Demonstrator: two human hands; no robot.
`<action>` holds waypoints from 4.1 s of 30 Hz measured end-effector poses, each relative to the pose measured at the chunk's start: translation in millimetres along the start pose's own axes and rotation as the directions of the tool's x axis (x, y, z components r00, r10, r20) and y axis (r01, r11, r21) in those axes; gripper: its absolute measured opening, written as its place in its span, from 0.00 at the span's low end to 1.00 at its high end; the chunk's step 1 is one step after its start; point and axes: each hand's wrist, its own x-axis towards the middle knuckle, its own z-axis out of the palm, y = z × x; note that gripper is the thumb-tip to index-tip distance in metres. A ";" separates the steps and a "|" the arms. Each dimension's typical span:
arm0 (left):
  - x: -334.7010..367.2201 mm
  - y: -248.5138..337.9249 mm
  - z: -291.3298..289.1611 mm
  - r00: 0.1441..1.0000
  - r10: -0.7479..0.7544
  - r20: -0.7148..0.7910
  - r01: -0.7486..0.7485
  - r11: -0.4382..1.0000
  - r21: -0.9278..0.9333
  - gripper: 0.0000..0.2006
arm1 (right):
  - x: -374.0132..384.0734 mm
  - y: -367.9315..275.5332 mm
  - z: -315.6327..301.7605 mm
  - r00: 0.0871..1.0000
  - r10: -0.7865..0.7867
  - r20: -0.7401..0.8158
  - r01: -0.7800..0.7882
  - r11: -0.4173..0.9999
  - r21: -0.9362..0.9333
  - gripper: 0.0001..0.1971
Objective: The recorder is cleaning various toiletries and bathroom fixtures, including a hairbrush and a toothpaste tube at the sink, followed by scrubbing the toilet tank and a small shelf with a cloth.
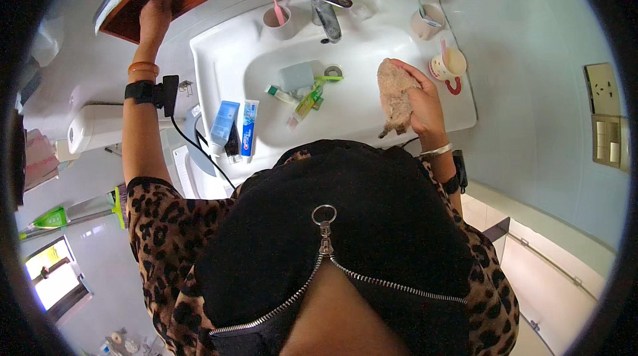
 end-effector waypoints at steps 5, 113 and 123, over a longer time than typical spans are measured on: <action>-26.7 2.4 -2.0 0.994 -0.071 -0.079 0.074 0.996 0.041 0.14 | 2.0 13.6 3.4 0.999 0.037 -0.017 -0.038 0.997 -0.072 0.26; -339.2 91.1 -14.4 0.798 -0.389 0.461 0.414 0.909 0.050 0.21 | 25.4 40.4 34.1 0.971 0.198 0.137 -0.196 0.980 -0.029 0.25; -231.2 162.2 -60.0 0.447 -0.149 0.882 0.549 -0.732 -0.402 0.16 | 22.8 33.3 46.8 0.968 0.202 0.150 -0.199 0.979 -0.041 0.25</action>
